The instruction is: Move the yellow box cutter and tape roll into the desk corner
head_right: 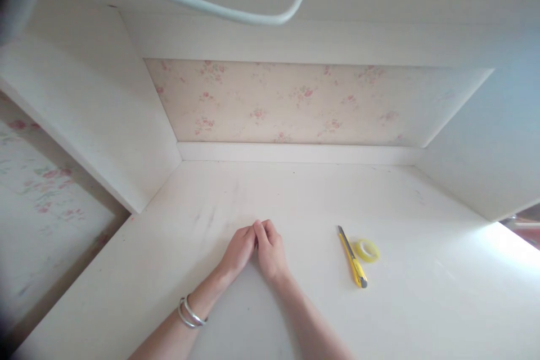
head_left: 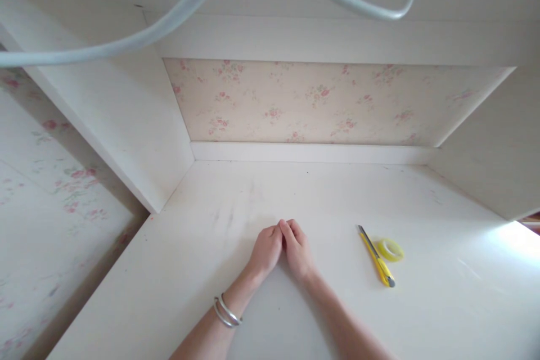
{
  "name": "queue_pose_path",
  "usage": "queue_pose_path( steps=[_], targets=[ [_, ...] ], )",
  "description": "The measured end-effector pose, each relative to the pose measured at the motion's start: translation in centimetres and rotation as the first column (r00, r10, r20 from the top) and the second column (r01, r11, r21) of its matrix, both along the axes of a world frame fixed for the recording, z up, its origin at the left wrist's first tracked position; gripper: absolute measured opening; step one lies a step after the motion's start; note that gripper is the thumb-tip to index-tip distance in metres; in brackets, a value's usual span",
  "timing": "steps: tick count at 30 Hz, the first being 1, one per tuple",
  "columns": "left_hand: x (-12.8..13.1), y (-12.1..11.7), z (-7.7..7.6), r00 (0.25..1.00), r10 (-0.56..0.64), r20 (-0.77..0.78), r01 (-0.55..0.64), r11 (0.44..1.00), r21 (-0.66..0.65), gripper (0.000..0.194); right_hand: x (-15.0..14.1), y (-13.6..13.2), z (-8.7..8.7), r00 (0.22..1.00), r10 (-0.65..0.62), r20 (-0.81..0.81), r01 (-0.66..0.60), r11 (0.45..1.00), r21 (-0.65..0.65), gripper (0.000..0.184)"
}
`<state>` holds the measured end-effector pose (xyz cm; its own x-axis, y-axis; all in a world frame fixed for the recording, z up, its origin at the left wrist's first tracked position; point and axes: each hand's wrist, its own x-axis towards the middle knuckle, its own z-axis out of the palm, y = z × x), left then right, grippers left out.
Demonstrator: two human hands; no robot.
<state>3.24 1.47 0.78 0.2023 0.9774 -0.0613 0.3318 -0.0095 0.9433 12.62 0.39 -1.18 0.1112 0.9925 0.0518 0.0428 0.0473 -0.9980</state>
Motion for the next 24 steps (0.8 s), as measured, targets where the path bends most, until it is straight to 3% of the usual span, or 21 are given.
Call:
queue_pose_path(
  steps=[13, 24],
  targets=[
    [0.00, -0.16, 0.56, 0.998, -0.034, -0.056, 0.033, 0.999, -0.013, 0.049, 0.43, -0.23, -0.15, 0.999, 0.031, 0.032, -0.031, 0.999, -0.010, 0.036],
    [0.03, -0.05, 0.07, 0.998, -0.018, -0.056, 0.019, 1.000, 0.012, 0.049, 0.47, -0.09, -0.07, 0.999, 0.029, 0.042, -0.029, 1.000, 0.005, 0.036]
  ],
)
